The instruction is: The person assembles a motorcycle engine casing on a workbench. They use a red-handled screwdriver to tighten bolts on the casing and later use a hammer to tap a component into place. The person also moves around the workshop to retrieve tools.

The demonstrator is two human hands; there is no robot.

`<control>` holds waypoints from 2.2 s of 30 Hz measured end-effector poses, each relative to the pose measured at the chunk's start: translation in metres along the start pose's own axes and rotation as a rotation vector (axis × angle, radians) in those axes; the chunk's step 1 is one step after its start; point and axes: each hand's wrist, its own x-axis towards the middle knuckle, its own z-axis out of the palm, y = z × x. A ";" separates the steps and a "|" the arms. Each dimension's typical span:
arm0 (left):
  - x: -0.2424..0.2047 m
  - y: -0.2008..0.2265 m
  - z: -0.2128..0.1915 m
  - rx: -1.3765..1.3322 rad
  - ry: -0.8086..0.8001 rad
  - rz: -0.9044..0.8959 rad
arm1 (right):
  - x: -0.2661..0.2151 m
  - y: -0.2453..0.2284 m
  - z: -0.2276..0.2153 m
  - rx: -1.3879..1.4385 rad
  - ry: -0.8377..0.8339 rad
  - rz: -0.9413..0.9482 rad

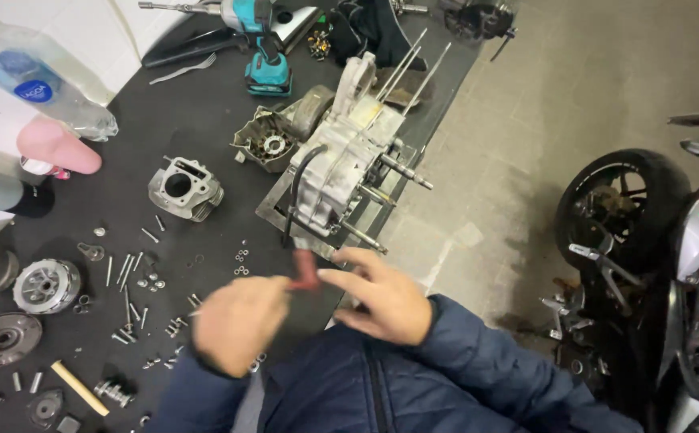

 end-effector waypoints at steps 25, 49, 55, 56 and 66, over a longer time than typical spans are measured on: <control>0.100 -0.075 0.112 -1.061 0.138 -0.226 | -0.021 0.136 0.015 0.460 0.516 0.247; 0.121 -0.079 0.127 -0.608 0.052 -0.202 | 0.004 0.109 0.005 0.158 0.441 0.336; 0.120 -0.084 0.132 -0.579 0.036 -0.212 | 0.004 0.119 0.007 0.163 0.420 0.462; 0.119 -0.084 0.133 -0.586 0.039 -0.213 | 0.002 0.127 0.010 0.301 0.415 0.520; 0.121 -0.089 0.123 -0.779 0.006 -0.202 | 0.005 0.125 -0.008 0.846 0.279 0.689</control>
